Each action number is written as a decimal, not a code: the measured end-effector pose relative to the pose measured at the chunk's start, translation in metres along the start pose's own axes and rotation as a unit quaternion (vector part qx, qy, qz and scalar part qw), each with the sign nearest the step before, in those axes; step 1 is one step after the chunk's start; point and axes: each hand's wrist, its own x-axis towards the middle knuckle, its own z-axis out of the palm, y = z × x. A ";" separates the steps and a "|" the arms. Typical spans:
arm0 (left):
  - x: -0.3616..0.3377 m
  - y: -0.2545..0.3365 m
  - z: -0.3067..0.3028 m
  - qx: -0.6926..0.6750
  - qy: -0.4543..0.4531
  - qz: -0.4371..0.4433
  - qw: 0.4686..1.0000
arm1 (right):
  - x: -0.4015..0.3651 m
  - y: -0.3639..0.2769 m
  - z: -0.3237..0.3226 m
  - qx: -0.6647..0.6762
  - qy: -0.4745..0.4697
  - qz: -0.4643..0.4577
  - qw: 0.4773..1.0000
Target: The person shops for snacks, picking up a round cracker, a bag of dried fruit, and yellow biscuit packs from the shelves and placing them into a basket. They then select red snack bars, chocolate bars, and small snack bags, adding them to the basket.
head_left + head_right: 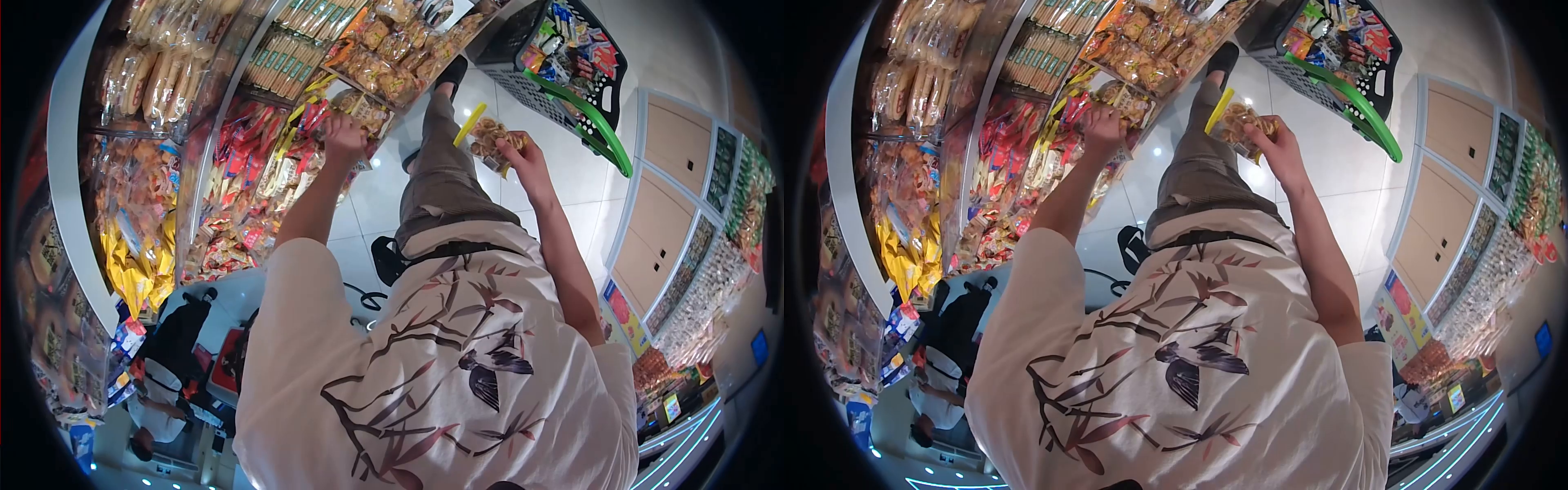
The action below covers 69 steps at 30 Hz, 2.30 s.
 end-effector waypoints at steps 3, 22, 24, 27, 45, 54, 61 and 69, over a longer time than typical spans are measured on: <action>-0.015 0.019 -0.015 -0.057 -0.110 0.057 0.991 | 0.001 -0.003 0.000 0.005 -0.003 0.012 1.000; 0.085 0.159 -0.103 -0.744 -0.276 -0.325 0.515 | -0.011 -0.010 -0.003 0.107 -0.003 -0.009 0.994; 0.099 0.179 -0.118 -0.816 -0.303 -0.319 0.375 | -0.014 -0.008 -0.001 -0.065 0.073 -0.173 0.980; 0.114 0.203 -0.129 -0.878 -0.296 -0.247 0.283 | -0.025 -0.040 -0.006 -0.255 0.072 -0.311 0.913; 0.161 0.249 -0.151 -0.792 -0.390 -0.143 0.448 | -0.037 -0.031 -0.053 0.147 -0.053 -0.073 0.985; 0.242 0.290 -0.190 -0.677 -0.423 -0.066 0.598 | -0.035 -0.081 -0.149 0.139 0.182 -0.144 0.963; 0.314 0.315 -0.159 -0.376 -0.305 0.174 0.858 | -0.063 -0.064 -0.311 0.169 0.384 -0.026 0.907; 0.311 0.374 -0.097 -0.335 -0.334 0.198 0.859 | 0.122 0.054 -0.299 0.274 0.237 0.097 0.927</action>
